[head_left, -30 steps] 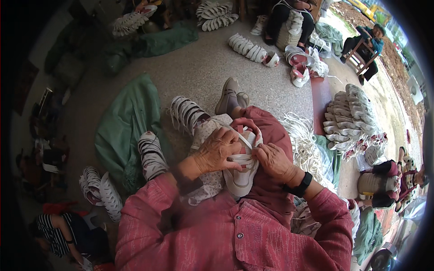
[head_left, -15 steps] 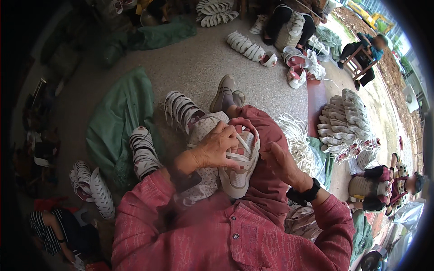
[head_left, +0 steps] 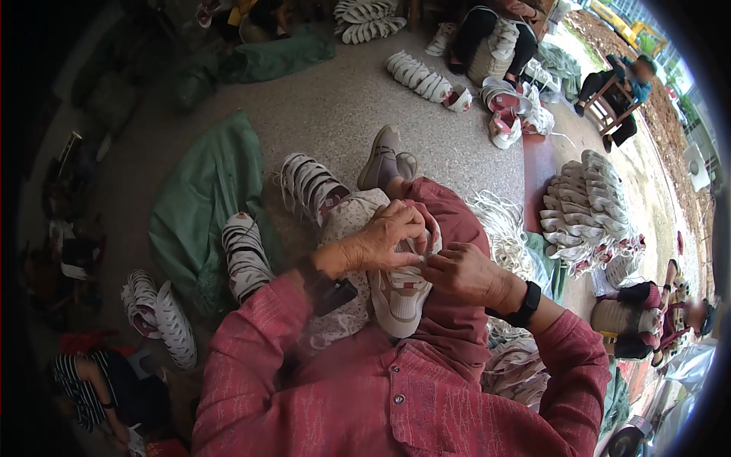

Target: The person sits on the floor and threads a white shoelace through the eyelets of a white sneaker. They repeatedly pull the lace ends to tighten the lacing and adjust the fit, working on a single shoe throughout the clip.

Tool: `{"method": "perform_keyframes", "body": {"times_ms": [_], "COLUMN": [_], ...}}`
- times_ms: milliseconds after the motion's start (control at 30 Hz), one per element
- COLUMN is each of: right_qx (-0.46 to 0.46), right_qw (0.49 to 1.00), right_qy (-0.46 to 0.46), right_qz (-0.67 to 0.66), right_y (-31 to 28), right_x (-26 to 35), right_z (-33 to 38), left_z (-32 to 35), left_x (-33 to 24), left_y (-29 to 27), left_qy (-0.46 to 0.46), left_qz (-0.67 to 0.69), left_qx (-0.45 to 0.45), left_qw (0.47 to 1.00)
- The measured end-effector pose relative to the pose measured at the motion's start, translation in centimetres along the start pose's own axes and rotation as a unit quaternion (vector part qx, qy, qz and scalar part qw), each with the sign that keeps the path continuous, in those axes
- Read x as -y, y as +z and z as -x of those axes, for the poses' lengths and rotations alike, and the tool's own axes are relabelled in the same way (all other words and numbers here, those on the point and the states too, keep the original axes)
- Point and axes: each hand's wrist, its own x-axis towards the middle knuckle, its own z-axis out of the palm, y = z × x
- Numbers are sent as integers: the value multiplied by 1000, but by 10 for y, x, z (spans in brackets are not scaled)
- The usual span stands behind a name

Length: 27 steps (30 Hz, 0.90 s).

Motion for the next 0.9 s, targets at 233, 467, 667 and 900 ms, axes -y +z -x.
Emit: {"method": "perform_keyframes", "body": {"times_ms": [233, 467, 667, 900], "right_qx": [-71, 5, -102, -113], "right_qw": [986, 997, 963, 982], "right_qy": [100, 70, 208, 95], "right_qz": [115, -20, -139, -116], "right_y": [26, 27, 2, 14], "right_x": [9, 3, -3, -5], "right_z": [8, 26, 27, 22], "left_z": [1, 1, 0, -2], "left_x": [3, -4, -15, -9], "left_y": [4, 3, -5, 2], "left_qy": [12, 43, 70, 110], "left_qz": [-30, -15, -98, -136], "left_qx": [8, -58, -76, -118], "left_qw": [999, 997, 990, 977]}}
